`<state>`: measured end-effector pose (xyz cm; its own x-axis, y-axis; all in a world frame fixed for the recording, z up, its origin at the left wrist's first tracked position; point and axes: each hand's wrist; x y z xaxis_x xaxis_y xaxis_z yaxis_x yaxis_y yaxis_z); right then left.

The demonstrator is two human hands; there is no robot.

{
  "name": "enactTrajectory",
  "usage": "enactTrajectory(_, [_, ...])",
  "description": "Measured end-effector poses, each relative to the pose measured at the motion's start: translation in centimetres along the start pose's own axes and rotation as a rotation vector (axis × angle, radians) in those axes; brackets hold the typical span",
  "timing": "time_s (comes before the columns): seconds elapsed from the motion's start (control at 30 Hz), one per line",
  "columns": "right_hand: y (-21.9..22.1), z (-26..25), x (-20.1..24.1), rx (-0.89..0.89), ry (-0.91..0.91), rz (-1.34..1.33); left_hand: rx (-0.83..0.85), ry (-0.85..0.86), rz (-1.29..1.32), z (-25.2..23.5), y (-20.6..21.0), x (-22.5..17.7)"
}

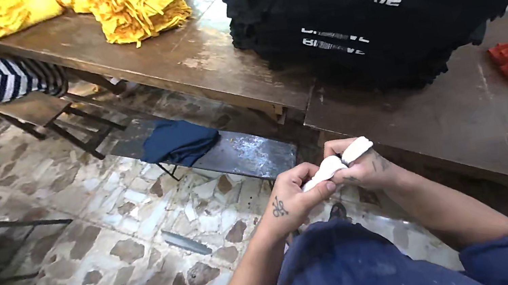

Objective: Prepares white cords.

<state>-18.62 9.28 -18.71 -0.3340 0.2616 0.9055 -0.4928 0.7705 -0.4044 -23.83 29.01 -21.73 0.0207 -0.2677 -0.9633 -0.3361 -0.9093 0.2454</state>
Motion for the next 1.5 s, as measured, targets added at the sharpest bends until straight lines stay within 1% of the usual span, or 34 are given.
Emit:
enactTrajectory(0.1, [-0.8, 0.1, -0.5, -0.017, 0.045, -0.045, -0.07, 0.044, 0.018, -0.7, 1.2, 0.4])
enactTrajectory(0.17, [-1.9, 0.1, -0.4, -0.023, 0.072, -0.133, -0.105, 0.126, 0.03, -1.6, 2.3, 0.3])
enactTrajectory(0.23, [-3.3, 0.0, -0.3, -0.001, 0.062, -0.254, -0.092, 0.206, 0.032, -2.9, 3.1, -0.2])
enactTrajectory(0.3, [-4.9, -0.2, 0.2, 0.014, 0.0, -0.318, -0.037, 0.265, 0.05, -4.4, 3.7, -1.1])
enactTrajectory(0.4, [-7.9, -0.9, 1.9, 0.052, -0.099, -0.328, 0.051, 0.32, 0.079, -6.7, 4.8, -3.1])
enactTrajectory(0.47, [-10.3, -1.2, 3.0, 0.15, -0.162, -0.372, 0.105, 0.342, 0.068, -7.9, 5.8, -4.9])
enactTrajectory(0.53, [-12.4, -0.9, 2.9, 0.24, -0.254, -0.457, 0.161, 0.335, 0.074, -9.1, 6.8, -6.4])
enactTrajectory(0.57, [-13.4, -0.5, 2.6, 0.241, -0.295, -0.47, 0.179, 0.321, 0.083, -9.8, 7.2, -6.9])
enactTrajectory(0.6, [-14.4, 0.2, 2.1, 0.19, -0.317, -0.456, 0.197, 0.305, 0.093, -10.5, 7.5, -7.2])
enactTrajectory(0.7, [-17.6, 2.8, 0.2, -0.03, -0.386, -0.277, 0.225, 0.225, 0.092, -12.8, 9.0, -6.3])
enactTrajectory(0.77, [-19.3, 4.8, -0.7, -0.123, -0.34, -0.093, 0.253, 0.18, 0.077, -14.5, 10.6, -5.1])
enactTrajectory(0.8, [-20.1, 5.5, -1.3, -0.139, -0.31, -0.019, 0.273, 0.177, 0.062, -15.3, 11.4, -4.7])
enactTrajectory(0.87, [-21.7, 6.8, -2.3, -0.157, -0.277, 0.06, 0.294, 0.227, -0.051, -16.5, 12.9, -4.0])
enactTrajectory(0.93, [-23.7, 8.2, -2.6, -0.167, -0.27, 0.163, 0.308, 0.322, -0.237, -17.7, 14.3, -3.3])
enactTrajectory(1.03, [-26.7, 9.9, -3.1, -0.23, -0.335, 0.322, 0.334, 0.439, -0.463, -19.5, 16.4, -1.7])
enactTrajectory(1.1, [-28.0, 10.8, -3.9, -0.327, -0.406, 0.433, 0.349, 0.443, -0.529, -20.5, 17.9, -0.2])
enactTrajectory(1.2, [-29.9, 11.8, -4.8, -0.436, -0.522, 0.567, 0.354, 0.398, -0.552, -21.8, 20.5, 2.0])
enactTrajectory(1.27, [-31.4, 12.1, -5.2, -0.462, -0.58, 0.6, 0.359, 0.42, -0.504, -22.2, 22.0, 3.2])
enactTrajectory(1.4, [-34.7, 13.3, -6.1, -0.447, -0.549, 0.638, 0.303, 0.557, -0.324, -22.9, 23.7, 4.9])
enactTrajectory(1.5, [-36.1, 14.1, -7.3, -0.423, -0.519, 0.615, 0.227, 0.627, -0.31, -23.1, 25.1, 6.4])
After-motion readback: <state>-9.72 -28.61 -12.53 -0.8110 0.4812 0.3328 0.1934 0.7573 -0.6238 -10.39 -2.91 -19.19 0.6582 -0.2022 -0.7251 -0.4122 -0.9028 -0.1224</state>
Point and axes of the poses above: each hand's wrist, its own z-axis away from the middle knuckle, its own y-axis out of the palm, x = y × z, and after that the axes turned 6 degrees about z, right-handed
